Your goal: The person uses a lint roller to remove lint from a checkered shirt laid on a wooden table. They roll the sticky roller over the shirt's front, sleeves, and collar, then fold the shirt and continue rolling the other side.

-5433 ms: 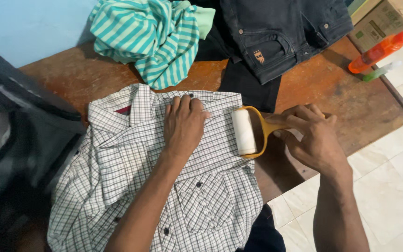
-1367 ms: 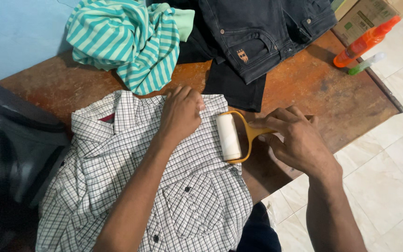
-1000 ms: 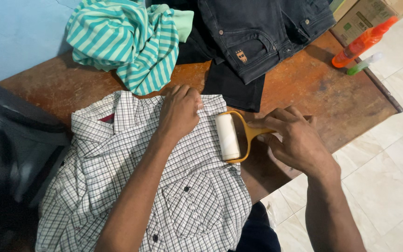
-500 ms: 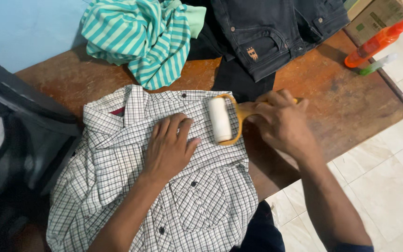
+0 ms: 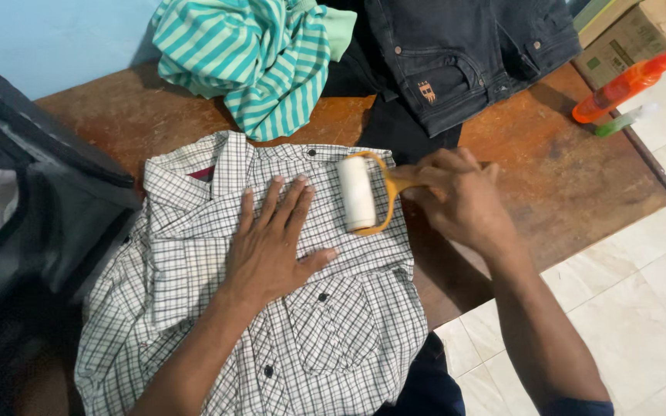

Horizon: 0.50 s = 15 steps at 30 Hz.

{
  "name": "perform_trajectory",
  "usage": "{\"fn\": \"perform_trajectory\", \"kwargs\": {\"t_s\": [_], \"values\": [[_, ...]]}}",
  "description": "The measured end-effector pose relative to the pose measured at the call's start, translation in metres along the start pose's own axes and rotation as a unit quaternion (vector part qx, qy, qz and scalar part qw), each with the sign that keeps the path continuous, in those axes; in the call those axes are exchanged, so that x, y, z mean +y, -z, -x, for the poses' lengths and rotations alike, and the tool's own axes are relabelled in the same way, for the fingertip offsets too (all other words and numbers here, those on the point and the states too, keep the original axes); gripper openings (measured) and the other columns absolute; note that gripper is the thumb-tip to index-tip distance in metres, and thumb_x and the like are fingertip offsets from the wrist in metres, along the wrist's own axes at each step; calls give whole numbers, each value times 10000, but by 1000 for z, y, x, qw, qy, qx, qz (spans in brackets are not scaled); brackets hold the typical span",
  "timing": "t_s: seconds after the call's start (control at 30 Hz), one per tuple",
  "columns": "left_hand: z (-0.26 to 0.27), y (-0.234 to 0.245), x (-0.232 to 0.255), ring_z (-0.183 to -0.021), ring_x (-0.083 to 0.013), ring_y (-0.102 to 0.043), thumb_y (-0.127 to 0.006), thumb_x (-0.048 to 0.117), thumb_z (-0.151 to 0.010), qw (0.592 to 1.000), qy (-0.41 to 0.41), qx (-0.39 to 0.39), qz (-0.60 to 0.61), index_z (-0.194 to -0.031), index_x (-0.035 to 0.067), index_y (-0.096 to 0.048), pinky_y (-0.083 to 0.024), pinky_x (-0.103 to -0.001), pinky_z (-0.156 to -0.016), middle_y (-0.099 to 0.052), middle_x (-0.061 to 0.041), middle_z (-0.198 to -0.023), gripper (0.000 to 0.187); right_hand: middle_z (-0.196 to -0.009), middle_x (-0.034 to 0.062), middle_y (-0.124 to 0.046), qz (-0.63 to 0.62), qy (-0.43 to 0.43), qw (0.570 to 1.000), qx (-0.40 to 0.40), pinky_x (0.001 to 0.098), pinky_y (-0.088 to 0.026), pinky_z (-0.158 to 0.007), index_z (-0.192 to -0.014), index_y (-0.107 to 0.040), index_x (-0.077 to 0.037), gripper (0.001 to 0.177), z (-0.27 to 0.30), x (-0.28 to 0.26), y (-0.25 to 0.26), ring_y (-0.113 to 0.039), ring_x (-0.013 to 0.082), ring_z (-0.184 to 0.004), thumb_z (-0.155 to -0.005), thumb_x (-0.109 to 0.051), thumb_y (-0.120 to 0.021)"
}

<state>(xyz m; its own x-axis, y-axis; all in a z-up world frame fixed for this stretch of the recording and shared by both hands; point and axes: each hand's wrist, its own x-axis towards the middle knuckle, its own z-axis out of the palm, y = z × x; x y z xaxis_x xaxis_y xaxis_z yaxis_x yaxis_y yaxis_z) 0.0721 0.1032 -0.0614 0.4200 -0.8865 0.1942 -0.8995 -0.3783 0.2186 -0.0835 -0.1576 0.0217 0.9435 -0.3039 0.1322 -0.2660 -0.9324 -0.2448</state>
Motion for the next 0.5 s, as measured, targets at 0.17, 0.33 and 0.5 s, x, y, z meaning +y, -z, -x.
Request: {"fn": "perform_trajectory", "kwargs": {"t_s": [0.17, 0.33, 0.5], "values": [[17, 17, -25, -1517, -324, -185, -380, 671, -963, 999, 46, -25, -8, -1538, 70, -364, -78, -586, -1203, -276, -147, -1635, 832, -1096, 2, -722, -11, -83, 995, -51, 524, -392, -1003, -1170, -786, -280, 351, -3, 19, 18, -595, 184, -1088, -821, -256, -795], [26, 23, -34, -1526, -326, -205, -417, 584, -992, 999, 32, -13, 15, -1526, 79, -401, -102, -572, -1213, -292, -153, -1643, 736, -1085, 37, -725, -40, 30, 998, -36, 471, -410, -920, -1193, -771, -241, 377, -8, -15, 0, -608, 227, -1049, -822, -178, -777], [38, 30, -38, -1520, -324, -224, -419, 552, -1000, 999, 49, -16, -4, -1521, 106, -425, -116, -587, -1219, -311, -157, -1627, 686, -1125, 32, -714, -70, 43, 996, -43, 399, -487, -868, -1200, -759, -259, 355, -17, -24, -1, -625, 220, -1063, -858, -167, -740]]}}
